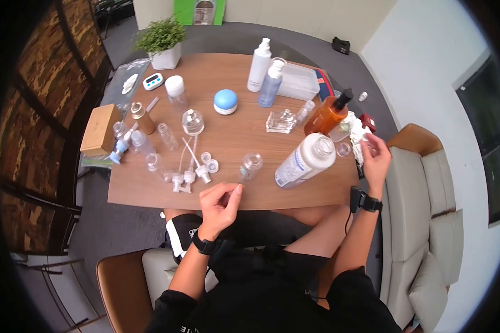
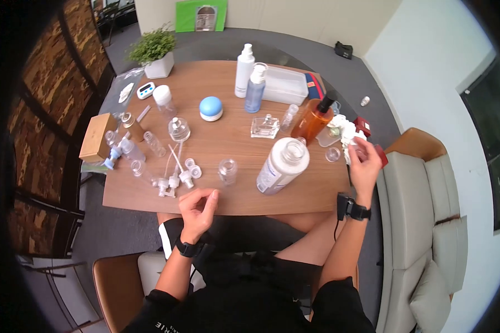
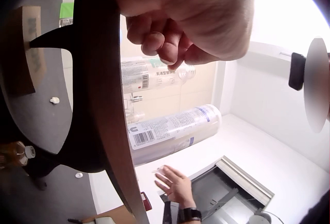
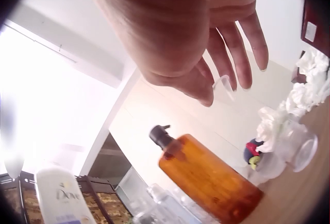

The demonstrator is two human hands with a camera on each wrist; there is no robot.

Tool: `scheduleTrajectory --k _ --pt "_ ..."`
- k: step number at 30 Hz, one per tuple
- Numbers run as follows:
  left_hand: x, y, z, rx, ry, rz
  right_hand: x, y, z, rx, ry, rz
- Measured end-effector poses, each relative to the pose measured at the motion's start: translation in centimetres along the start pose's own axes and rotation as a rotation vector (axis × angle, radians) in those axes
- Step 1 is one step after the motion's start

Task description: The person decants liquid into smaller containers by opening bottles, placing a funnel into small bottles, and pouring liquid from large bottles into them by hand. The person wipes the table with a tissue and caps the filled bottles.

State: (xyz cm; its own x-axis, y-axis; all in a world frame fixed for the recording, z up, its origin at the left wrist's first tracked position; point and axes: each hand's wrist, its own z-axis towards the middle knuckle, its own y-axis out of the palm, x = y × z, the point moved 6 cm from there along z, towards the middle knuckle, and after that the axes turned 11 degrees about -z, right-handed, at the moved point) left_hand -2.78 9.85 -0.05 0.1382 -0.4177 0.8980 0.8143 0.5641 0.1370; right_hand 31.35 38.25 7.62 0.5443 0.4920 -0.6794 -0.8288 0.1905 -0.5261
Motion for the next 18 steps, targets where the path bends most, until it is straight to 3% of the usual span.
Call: scheduleTrajectory --k 2,3,4,9,14,16,18 --pt "1.3 0.4 0.3 0.062 0.128 -0.017 -2.5 -1.7 -0.2 0.072 0.002 0.090" --pt "1.0 0.4 0.2 0.042 0.098 -0.026 -3.8 -2.8 -0.4 0.114 -0.031 0.103" --pt "1.1 0.6 0.4 0.046 0.208 -0.003 -5.9 -3.7 -0.9 0.158 -0.090 0.110" --pt "4.7 2.9 1.8 0.087 0.358 0.288 -15.8 -5.8 -4.3 0.274 -0.216 0.182" --pt "3.4 4.5 3.6 0.097 0.281 0.239 -23.2 -1.2 -8.9 0.103 -0.409 0.366" --pt "2.5 4.4 3.5 0.061 0.184 0.220 -24.8 1.7 -10.0 0.006 -0.438 0.368" --pt "3.0 3.9 3.3 0.099 0.226 0.202 -25.9 4.3 -10.7 -0.071 -0.502 0.244"
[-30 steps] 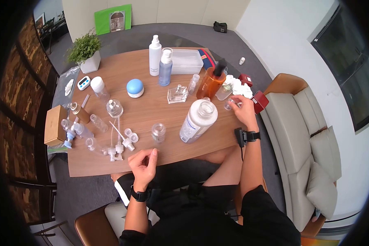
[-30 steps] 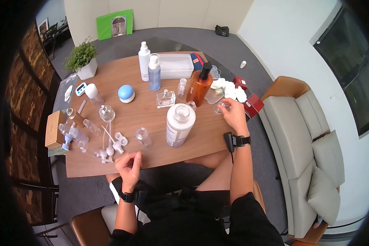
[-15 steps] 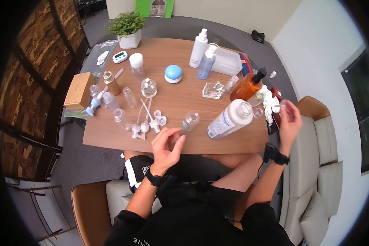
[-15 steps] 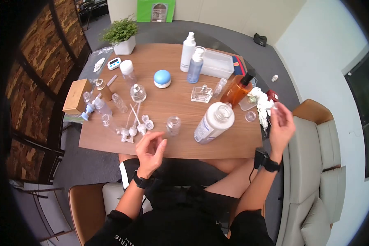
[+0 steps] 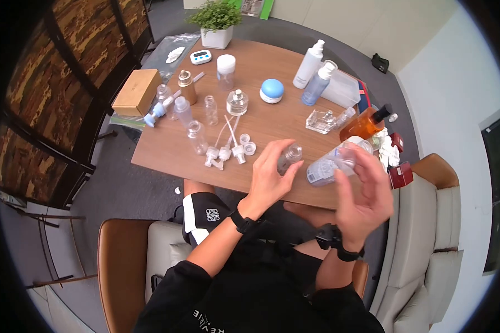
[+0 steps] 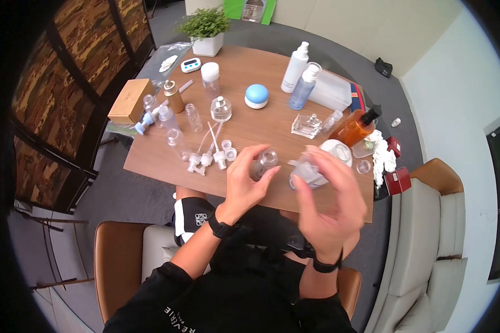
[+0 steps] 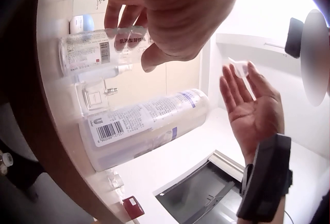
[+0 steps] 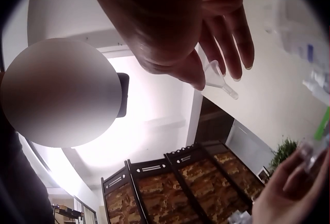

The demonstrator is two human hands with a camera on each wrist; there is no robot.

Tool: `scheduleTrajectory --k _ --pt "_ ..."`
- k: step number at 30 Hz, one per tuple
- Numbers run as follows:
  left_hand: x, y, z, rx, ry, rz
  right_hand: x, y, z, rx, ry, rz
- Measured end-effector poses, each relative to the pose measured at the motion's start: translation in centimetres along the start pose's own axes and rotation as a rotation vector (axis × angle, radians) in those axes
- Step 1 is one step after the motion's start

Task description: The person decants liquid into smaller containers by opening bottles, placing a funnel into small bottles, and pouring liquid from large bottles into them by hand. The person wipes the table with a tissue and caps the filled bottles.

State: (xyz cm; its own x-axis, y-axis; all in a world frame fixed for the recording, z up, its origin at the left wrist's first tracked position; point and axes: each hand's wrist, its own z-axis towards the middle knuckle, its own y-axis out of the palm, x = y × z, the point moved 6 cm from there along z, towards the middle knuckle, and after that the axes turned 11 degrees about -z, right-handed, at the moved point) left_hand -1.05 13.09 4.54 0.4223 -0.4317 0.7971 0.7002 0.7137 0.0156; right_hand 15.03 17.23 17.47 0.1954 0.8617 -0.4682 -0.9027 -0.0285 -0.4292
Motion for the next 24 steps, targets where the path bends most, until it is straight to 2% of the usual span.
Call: scheduleTrajectory --k 6,14,20,24 --pt "-0.1 -1.0 -0.8 -0.041 -0.033 -0.027 1.8 5.5 -1.2 -0.126 0.025 -0.016" --pt "-0.8 -0.6 -1.0 -0.053 -0.009 -0.084 3.5 7.3 -1.9 -0.258 0.098 -0.039" --pt "-1.1 -0.4 -1.0 -0.061 -0.055 -0.164 4.0 8.3 -2.6 -0.247 0.170 0.002" --pt "-0.9 -0.4 -0.9 -0.097 -0.046 -0.164 3.8 8.0 -2.9 -0.247 0.151 0.002"
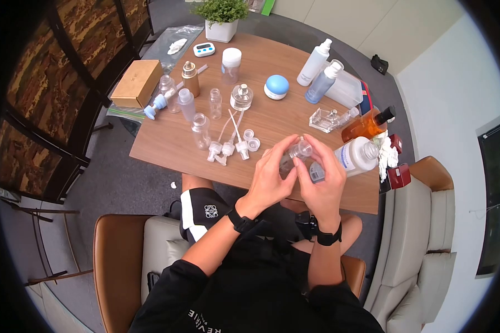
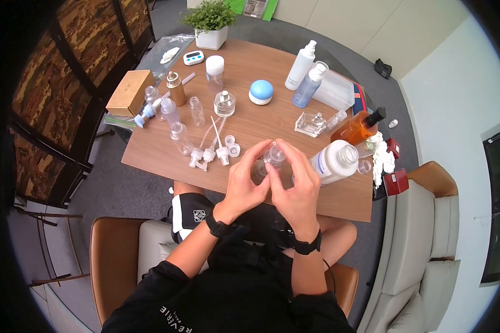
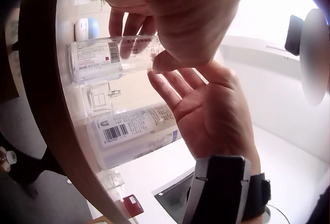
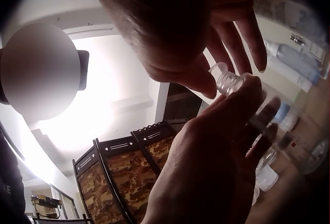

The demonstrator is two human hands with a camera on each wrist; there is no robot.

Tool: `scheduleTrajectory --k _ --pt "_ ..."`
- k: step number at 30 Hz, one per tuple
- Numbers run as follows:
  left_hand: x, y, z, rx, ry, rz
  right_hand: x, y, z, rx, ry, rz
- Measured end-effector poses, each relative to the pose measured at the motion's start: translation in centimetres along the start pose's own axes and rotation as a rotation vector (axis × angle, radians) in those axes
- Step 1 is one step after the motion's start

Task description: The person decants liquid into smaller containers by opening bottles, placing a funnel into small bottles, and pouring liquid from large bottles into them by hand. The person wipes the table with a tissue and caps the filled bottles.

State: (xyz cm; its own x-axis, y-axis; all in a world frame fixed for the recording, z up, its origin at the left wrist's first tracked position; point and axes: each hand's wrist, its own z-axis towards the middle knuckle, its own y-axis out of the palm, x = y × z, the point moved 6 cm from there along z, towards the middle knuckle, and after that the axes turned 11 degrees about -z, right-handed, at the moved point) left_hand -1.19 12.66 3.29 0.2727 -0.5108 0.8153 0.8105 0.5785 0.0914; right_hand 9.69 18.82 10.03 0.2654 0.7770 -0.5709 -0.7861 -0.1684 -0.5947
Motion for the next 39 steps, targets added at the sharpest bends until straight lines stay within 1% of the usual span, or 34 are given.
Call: scheduleTrajectory --k 3,5,9,10,12,14,15,16,18,20,22,23,24,26,28,30,32,34,35,37,39 --pt "0.0 0.1 0.1 -0.015 0.001 -0.011 0.0 -0.2 -0.2 0.028 -0.049 -0.018" --pt "0.2 0.1 0.1 -0.019 0.007 0.001 0.2 -0.3 -0.4 0.047 -0.012 0.028" --pt "0.2 0.3 0.0 -0.008 0.004 0.041 0.6 0.0 -0.4 0.036 -0.003 0.033" --pt "0.3 0.4 -0.1 -0.013 0.006 0.040 0.4 -0.1 -0.5 0.051 0.007 0.011" --pt "0.3 0.4 0.0 0.028 -0.017 0.047 -0.2 -0.7 -0.9 0.078 0.019 -0.024" --pt "0.6 0.2 0.2 0.020 0.008 0.110 -1.6 -2.7 -1.9 0.175 -0.068 -0.155" --pt "0.6 0.2 0.2 0.023 -0.018 0.135 -1.9 -3.8 -2.9 0.233 -0.098 -0.128" --pt "0.6 0.0 0.2 0.028 -0.046 0.165 -1.7 -4.7 -4.0 0.245 -0.097 -0.147" --pt "0.4 0.1 -0.1 0.019 -0.053 0.168 -0.3 -7.3 -6.7 0.403 -0.075 -0.113" --pt "-0.7 0.0 -0.7 0.015 -0.170 0.167 0.9 -8.8 -7.0 0.436 -0.075 -0.141" --pt "-1.5 0.0 -1.2 0.013 -0.170 0.175 3.5 -9.7 -6.2 0.456 0.219 -0.016" --pt "-1.8 0.0 -1.4 0.014 -0.161 0.180 4.7 -9.5 -5.3 0.348 0.218 0.003" --pt "-1.9 0.1 -1.4 0.017 -0.151 0.185 5.3 -9.3 -4.7 0.355 0.223 -0.001" --pt "-1.5 0.2 -1.5 0.025 -0.149 0.162 6.4 -7.5 -3.5 0.215 0.198 0.114" --pt "-1.5 -0.3 -1.6 0.023 -0.164 0.225 7.6 -6.2 -3.4 0.183 0.189 0.165" --pt "-1.8 -0.3 -1.7 0.044 -0.176 0.125 8.8 -5.1 -3.5 0.137 0.272 0.224" --pt "-1.9 -0.3 -1.9 0.047 -0.177 0.106 8.5 -4.5 -3.2 0.140 0.249 0.274" --pt "-1.8 -0.2 -1.8 0.053 -0.169 0.094 8.5 -4.4 -3.3 0.184 0.270 0.307" --pt "-1.8 -0.3 -1.8 0.054 -0.172 0.093 8.6 -4.1 -3.3 0.199 0.247 0.331" --pt "-1.5 -0.3 -1.7 0.053 -0.146 0.154 8.3 -3.8 -3.2 0.209 0.234 0.320" --pt "-1.5 -0.3 -1.7 0.055 -0.139 0.140 8.2 -3.9 -3.1 0.220 0.219 0.312"
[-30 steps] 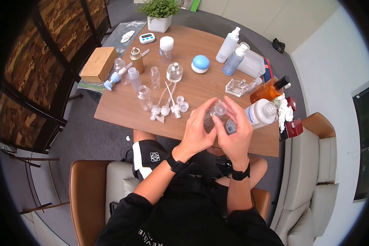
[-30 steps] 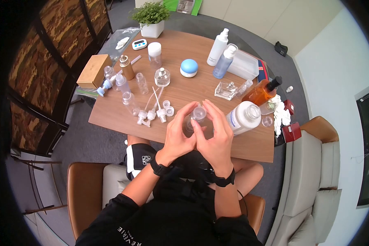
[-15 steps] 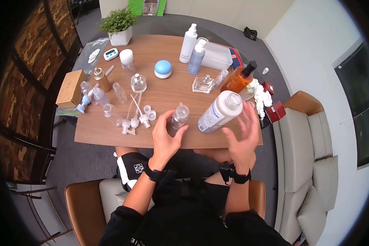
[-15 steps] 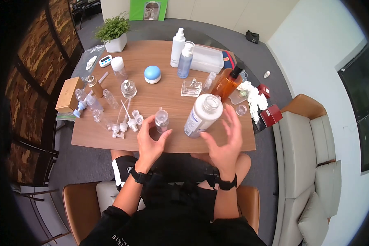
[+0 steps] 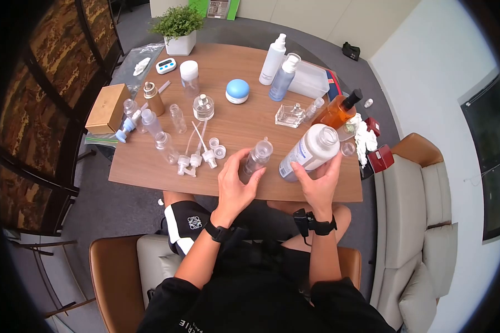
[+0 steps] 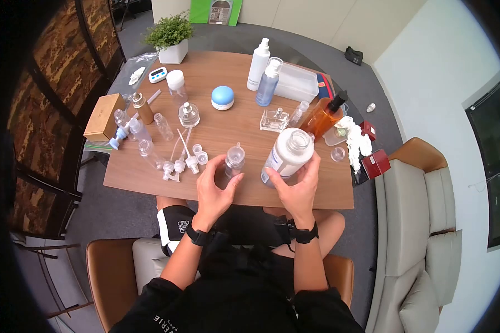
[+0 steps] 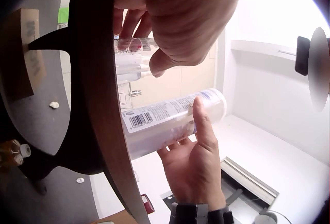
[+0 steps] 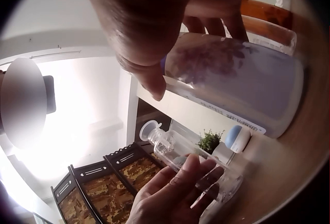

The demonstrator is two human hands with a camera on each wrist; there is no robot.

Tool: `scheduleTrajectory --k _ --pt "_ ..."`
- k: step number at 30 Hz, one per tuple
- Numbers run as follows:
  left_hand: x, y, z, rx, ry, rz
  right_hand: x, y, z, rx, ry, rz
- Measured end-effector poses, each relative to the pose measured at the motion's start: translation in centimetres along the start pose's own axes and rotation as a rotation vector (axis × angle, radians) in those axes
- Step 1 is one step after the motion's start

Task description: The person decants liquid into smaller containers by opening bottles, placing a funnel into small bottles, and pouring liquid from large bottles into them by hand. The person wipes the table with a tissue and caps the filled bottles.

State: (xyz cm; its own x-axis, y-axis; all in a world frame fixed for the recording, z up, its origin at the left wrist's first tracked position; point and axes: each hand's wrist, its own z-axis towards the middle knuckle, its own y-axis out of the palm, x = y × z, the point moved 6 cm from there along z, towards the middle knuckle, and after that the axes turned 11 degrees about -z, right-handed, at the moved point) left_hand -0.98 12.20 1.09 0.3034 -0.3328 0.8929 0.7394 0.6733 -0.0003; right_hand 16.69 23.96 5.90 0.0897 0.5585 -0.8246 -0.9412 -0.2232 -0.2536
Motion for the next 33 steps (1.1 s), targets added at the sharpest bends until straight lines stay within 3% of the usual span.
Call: scheduleTrajectory --k 3,9,11,17,19,21,25,33 --pt "0.0 0.0 -0.1 0.003 0.008 -0.005 0.0 0.2 -0.1 -0.029 0.008 -0.042" --pt "0.2 0.2 0.2 0.048 0.037 0.017 1.2 -0.3 -0.1 0.084 -0.016 -0.022" --pt "0.1 0.6 0.4 -0.016 -0.022 0.079 1.1 -0.7 0.4 0.100 -0.021 -0.035" --pt "0.7 0.1 1.1 -0.093 0.022 0.079 1.6 -2.1 2.3 0.069 -0.011 -0.005" --pt "0.9 -0.4 1.8 -0.157 0.038 0.105 2.0 -2.7 2.9 0.052 -0.020 -0.005" --pt "0.7 0.0 2.5 -0.337 -0.033 0.087 2.3 -2.9 3.4 0.023 -0.023 0.015" --pt "1.0 1.0 4.6 -0.455 -0.089 0.190 2.4 -3.4 3.5 -0.045 0.013 -0.051" --pt "-1.3 3.3 7.2 -0.354 -0.026 0.217 3.3 -3.3 3.2 -0.066 0.066 -0.065"
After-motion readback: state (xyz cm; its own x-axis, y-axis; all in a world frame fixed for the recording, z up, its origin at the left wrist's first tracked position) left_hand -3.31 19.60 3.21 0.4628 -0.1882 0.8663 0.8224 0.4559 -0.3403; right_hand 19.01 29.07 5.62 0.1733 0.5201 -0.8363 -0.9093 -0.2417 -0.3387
